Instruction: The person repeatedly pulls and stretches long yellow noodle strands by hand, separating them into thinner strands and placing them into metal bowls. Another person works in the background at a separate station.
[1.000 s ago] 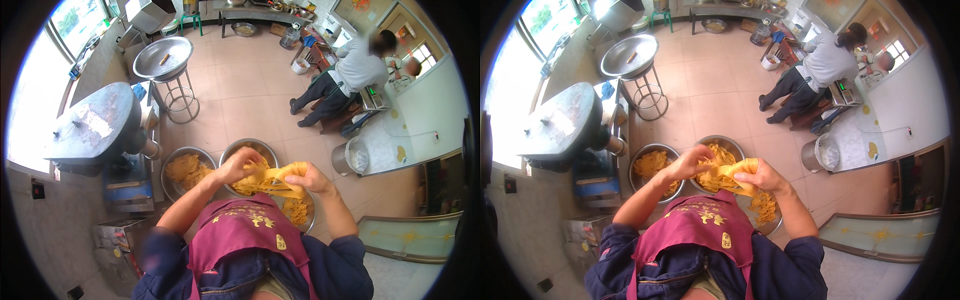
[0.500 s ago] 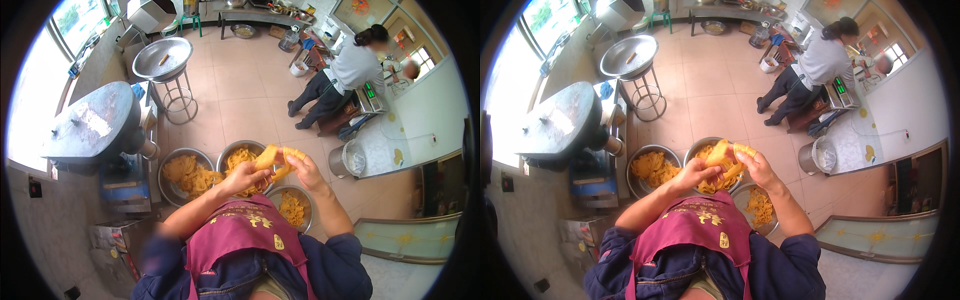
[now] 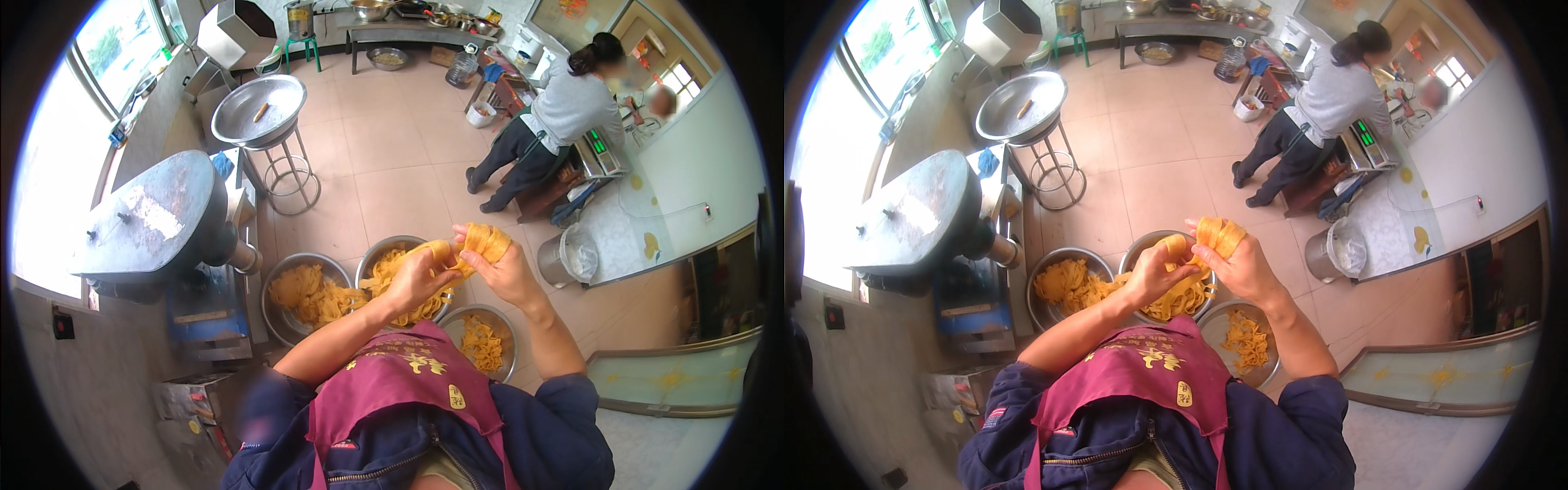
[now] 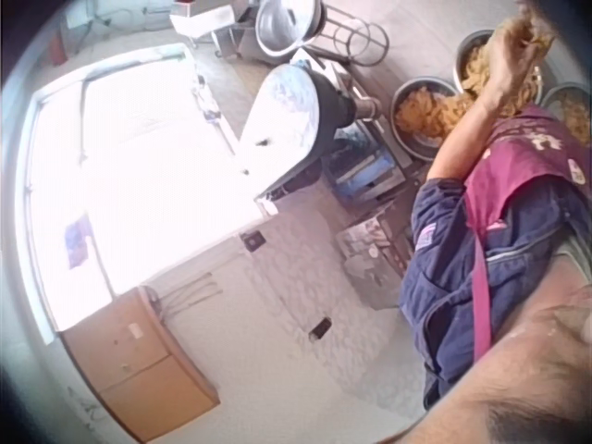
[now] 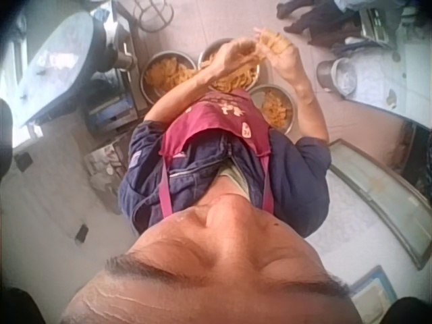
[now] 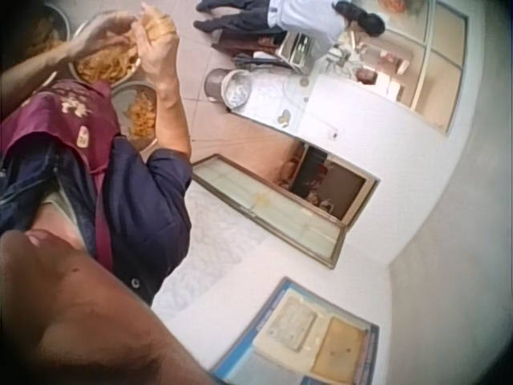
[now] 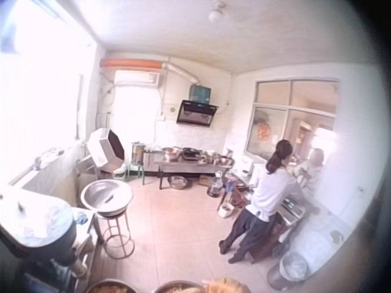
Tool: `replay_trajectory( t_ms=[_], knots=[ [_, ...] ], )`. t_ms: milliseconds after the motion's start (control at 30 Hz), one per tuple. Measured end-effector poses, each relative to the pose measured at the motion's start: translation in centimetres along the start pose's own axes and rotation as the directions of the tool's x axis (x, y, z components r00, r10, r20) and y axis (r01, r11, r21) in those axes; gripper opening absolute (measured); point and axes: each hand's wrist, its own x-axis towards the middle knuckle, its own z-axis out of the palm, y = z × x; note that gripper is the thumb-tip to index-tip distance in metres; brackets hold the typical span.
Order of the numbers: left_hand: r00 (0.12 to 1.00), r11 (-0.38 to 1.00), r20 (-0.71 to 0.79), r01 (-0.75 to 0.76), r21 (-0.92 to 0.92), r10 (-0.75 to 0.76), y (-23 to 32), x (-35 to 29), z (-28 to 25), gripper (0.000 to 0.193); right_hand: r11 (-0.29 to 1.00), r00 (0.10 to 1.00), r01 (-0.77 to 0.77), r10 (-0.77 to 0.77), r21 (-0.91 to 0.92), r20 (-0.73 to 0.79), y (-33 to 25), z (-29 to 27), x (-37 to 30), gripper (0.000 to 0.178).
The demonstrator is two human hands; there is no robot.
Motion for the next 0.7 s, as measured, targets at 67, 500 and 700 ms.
replay_trajectory(
  t_ms=[67, 500, 700],
  knots=[
    [0.985, 0.962, 0.082, 0.166, -0.216, -0.152, -0.4, -0.2, -0.3, 0.025, 0.997, 1.0, -0.025, 0.025, 0.068, 0.007, -0.1, -0.4, -0.2, 0.033],
    [0.957, 0.9, 0.215, 0.26, -0.35, -0.192, -0.3, -1.3, -3.2, 0.021, 0.888, 0.954, -0.29, 0.236, 0.357, 0.187, 4.9, -2.0, -1.8, 0.032],
    [0.933, 0.782, 0.326, 0.314, -0.538, -0.15, 1.5, -1.0, -1.5, 0.036, 0.998, 0.983, -0.034, 0.044, -0.061, 0.176, 1.4, -0.2, -2.3, 0.024]
  ],
)
